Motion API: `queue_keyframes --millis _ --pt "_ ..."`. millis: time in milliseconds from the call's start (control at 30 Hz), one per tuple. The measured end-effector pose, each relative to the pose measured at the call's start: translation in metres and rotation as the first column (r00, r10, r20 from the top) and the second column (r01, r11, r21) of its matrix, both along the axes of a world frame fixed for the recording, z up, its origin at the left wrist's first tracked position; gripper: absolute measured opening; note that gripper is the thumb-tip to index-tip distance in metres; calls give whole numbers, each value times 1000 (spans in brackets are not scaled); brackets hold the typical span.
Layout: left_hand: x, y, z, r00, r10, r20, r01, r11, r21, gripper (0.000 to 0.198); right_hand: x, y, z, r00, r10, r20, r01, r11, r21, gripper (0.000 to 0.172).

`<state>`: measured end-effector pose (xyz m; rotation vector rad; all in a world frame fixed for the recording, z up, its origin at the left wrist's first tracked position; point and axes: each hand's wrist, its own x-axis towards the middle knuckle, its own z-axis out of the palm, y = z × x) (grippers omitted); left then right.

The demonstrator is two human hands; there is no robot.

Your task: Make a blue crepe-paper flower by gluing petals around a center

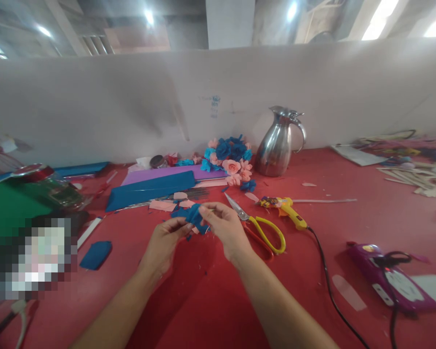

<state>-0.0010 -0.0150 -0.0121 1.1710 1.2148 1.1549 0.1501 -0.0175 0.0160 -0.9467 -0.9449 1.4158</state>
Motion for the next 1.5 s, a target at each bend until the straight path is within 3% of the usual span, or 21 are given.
queue_keyframes --millis 67,133,200,233,267,333,400,467,567,867,1100,1300,1500 --pt "0 0 0 1000 10 17 -10 1000 -23 12 7 2 1 988 -126 -85 129 991 28 31" --pt "0 0 0 999 16 43 -15 999 -37 13 14 6 -1 938 -334 -94 340 939 51 26" --pt "1 0 -1 998 23 62 -21 999 -43 14 19 10 -6 858 -510 56 501 857 122 16" --pt "1 0 -1 997 27 67 -24 999 -46 14 20 11 -10 823 -539 177 510 840 185 11" --pt "1 0 -1 997 32 69 -29 998 -48 14 20 12 -13 801 -514 306 457 856 241 10" --pt "1 1 -1 996 41 74 -37 998 -52 13 16 11 -18 811 -309 497 207 946 251 14" --pt "1 0 0 995 46 92 -41 998 -57 12 7 9 -22 869 -39 494 -44 987 156 16" --pt "2 0 0 993 41 109 -35 998 -55 11 -2 5 -24 920 95 380 -146 983 108 17" --pt "3 -1 1 995 32 99 -28 999 -42 12 -11 2 -26 949 48 311 -87 990 115 17" --pt "6 -4 3 998 57 -10 -58 998 -22 19 -15 0 -28 929 -90 359 57 993 103 18" --pt "5 -3 0 998 63 31 -62 997 -43 15 -13 -1 -11 971 -232 49 234 972 -33 17" --pt "4 0 -1 989 62 134 -52 996 -77 14 -13 -3 -10 990 -91 -112 69 980 -184 13" --pt "4 -1 1 993 56 104 -48 996 -73 13 -8 -3 -5 963 -15 -269 -41 979 -201 15"
